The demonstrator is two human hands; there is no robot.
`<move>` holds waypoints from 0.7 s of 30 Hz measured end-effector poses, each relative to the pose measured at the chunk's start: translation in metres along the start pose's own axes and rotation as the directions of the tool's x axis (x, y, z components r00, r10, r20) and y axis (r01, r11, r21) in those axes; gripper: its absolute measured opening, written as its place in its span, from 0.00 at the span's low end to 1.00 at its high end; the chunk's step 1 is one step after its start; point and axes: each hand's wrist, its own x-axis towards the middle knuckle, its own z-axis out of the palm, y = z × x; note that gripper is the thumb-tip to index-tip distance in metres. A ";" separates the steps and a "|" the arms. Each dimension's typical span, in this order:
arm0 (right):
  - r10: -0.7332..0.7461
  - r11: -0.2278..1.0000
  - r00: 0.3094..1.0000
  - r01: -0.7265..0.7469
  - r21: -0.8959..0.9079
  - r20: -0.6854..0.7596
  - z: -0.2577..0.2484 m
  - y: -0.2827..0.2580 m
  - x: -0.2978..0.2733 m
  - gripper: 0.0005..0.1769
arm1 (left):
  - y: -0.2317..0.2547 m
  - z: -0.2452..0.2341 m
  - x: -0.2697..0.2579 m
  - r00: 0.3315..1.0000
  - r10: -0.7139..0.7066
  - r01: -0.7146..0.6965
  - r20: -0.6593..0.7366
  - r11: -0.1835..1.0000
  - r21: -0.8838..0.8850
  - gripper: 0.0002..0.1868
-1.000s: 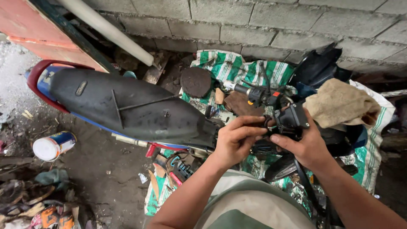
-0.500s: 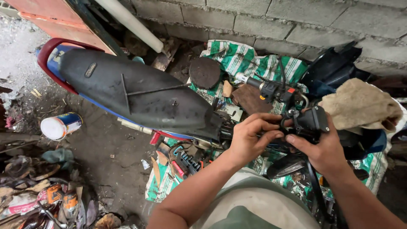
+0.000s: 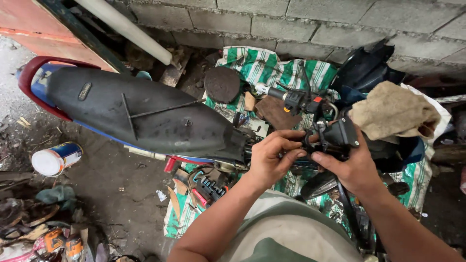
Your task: Repairing or adjusting the handlebar and brake assembly of a motorcycle using a T-handle wrench
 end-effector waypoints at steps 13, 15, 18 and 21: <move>-0.003 0.991 1.000 0.007 -0.132 0.031 0.010 -0.013 0.004 0.34 | -0.002 -0.014 -0.003 0.999 0.032 -0.032 0.038 0.999 0.021 0.11; 0.000 0.996 0.999 0.003 -0.089 0.037 0.007 -0.007 0.007 0.35 | -0.003 -0.017 -0.003 0.997 0.036 -0.037 0.071 0.999 0.008 0.18; 0.031 0.999 0.998 -0.030 -0.019 0.055 0.004 0.000 0.009 0.40 | -0.006 -0.015 -0.007 0.996 0.076 -0.074 0.052 0.997 -0.023 0.10; 0.019 0.988 0.998 -0.010 -0.152 0.056 0.005 0.000 0.014 0.39 | -0.013 -0.010 -0.008 1.000 0.028 -0.028 0.010 1.000 -0.004 0.07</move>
